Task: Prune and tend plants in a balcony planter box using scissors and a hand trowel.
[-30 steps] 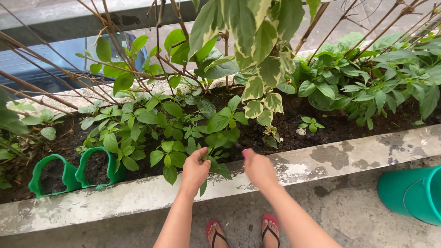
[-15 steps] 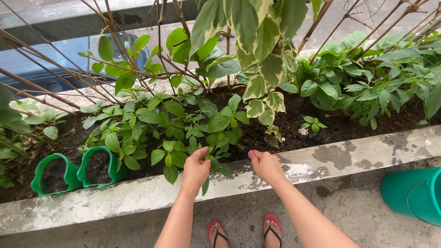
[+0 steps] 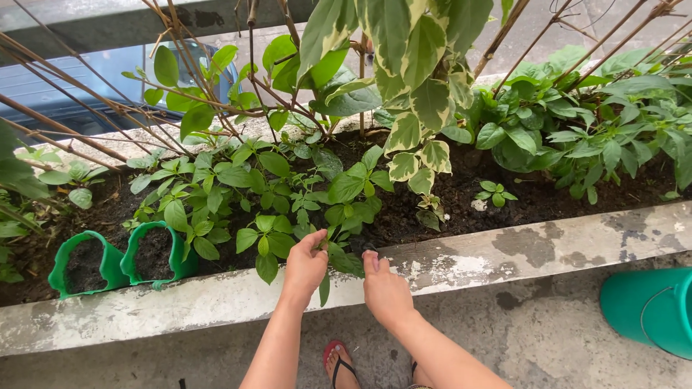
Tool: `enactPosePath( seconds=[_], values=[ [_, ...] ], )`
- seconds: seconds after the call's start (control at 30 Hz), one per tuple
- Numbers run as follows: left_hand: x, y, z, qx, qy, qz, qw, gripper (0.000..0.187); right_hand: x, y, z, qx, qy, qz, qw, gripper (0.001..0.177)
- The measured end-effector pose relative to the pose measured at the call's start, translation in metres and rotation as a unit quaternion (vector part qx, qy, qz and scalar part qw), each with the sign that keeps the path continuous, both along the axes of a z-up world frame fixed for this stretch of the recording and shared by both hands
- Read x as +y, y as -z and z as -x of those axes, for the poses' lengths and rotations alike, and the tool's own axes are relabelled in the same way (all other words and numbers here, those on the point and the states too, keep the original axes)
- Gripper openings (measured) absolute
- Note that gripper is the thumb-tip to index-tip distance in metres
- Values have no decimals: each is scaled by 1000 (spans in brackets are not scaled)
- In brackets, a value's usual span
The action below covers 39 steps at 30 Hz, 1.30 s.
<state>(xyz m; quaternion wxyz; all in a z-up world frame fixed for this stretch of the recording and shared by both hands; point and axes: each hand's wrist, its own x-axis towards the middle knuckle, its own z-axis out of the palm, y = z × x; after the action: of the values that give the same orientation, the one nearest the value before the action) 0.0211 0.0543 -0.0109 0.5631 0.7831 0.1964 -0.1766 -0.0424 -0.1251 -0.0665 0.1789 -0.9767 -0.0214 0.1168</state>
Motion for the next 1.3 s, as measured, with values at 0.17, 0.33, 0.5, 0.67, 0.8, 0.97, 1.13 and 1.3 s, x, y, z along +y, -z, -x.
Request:
enactPosePath(
  seconds=[0.17, 0.33, 0.5, 0.67, 0.8, 0.97, 1.13, 1.3],
  values=[
    [-4, 8, 2, -24, 8, -6, 1000, 54, -31, -50, -32, 15, 0, -13, 1000, 42],
    [-11, -5, -2, -17, -6, 3, 1000, 50, -85, -4, -61, -3, 17, -19, 1000, 30],
    [-6, 19, 3, -52, -11, 29, 998, 49, -93, -17, -94, 190, 127, -247, 942, 56],
    [-9, -10, 9, -8, -34, 47, 998, 48, -97, 8, -111, 329, 158, -321, 874, 59],
    [-10, -8, 8, -24, -43, 71, 996, 48, -96, 19, -126, 333, 99, -304, 887, 55],
    [-13, -10, 3, -10, -58, 74, 996, 48, -91, -5, -141, 306, 41, -286, 907, 51],
    [-16, -5, 0, -11, -69, 91, 993, 49, -92, -20, -148, 259, -12, -275, 926, 48],
    [-19, -2, 1, -9, -83, 96, 992, 50, -91, -29, -153, 283, -48, -215, 933, 41]
  ],
)
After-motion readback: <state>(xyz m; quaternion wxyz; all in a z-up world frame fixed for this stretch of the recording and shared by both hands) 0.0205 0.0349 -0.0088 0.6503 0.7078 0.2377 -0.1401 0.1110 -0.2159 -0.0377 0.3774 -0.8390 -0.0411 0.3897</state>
